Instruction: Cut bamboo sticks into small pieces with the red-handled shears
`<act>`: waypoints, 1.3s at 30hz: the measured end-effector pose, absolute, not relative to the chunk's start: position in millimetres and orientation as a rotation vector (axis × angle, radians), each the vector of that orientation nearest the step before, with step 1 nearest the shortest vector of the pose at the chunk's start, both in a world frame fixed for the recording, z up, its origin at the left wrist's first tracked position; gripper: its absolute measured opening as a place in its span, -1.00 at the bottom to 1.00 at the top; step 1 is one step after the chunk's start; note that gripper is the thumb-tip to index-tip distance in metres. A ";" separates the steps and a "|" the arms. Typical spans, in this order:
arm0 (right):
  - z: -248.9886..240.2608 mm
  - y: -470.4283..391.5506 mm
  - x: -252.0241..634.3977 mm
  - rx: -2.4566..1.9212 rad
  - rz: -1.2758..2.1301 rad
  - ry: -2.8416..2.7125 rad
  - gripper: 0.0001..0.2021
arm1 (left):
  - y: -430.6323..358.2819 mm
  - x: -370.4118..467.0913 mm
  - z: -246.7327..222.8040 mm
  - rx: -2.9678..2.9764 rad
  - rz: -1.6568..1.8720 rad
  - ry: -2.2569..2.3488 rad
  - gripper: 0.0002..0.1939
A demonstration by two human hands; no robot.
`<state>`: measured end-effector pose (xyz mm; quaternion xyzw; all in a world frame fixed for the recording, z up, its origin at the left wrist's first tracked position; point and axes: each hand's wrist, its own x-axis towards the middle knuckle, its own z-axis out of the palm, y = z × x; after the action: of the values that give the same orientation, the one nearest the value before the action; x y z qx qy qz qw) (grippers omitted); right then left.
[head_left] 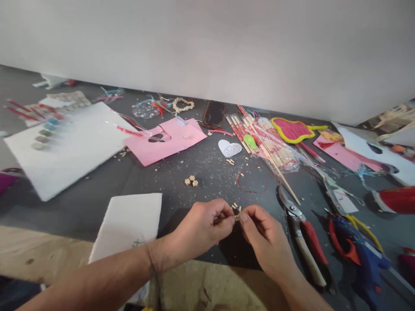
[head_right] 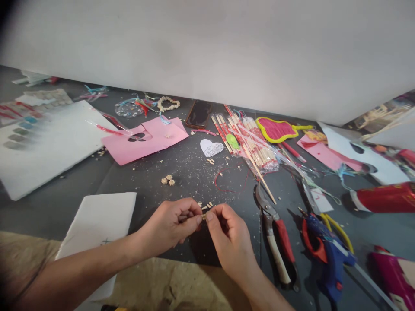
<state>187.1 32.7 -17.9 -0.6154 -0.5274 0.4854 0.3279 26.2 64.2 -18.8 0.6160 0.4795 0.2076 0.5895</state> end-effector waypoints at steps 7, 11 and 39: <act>-16.3 31.9 186.9 -1.581 1.313 -1.405 -0.73 | 62.9 25.5 -17.7 1.424 0.463 1.106 -0.81; -17.0 34.4 191.0 -1.641 1.152 -1.573 -0.75 | 64.7 26.3 -15.9 1.403 0.482 1.104 -0.82; -18.6 -16.4 294.7 -2.127 -0.339 -2.259 -0.65 | 81.5 21.2 -18.0 0.925 0.878 0.901 -0.84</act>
<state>294.7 -16.4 -18.6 -0.6814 -0.7237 -0.1087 0.0103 21.2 81.5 -18.0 0.4167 0.4062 0.3959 0.7104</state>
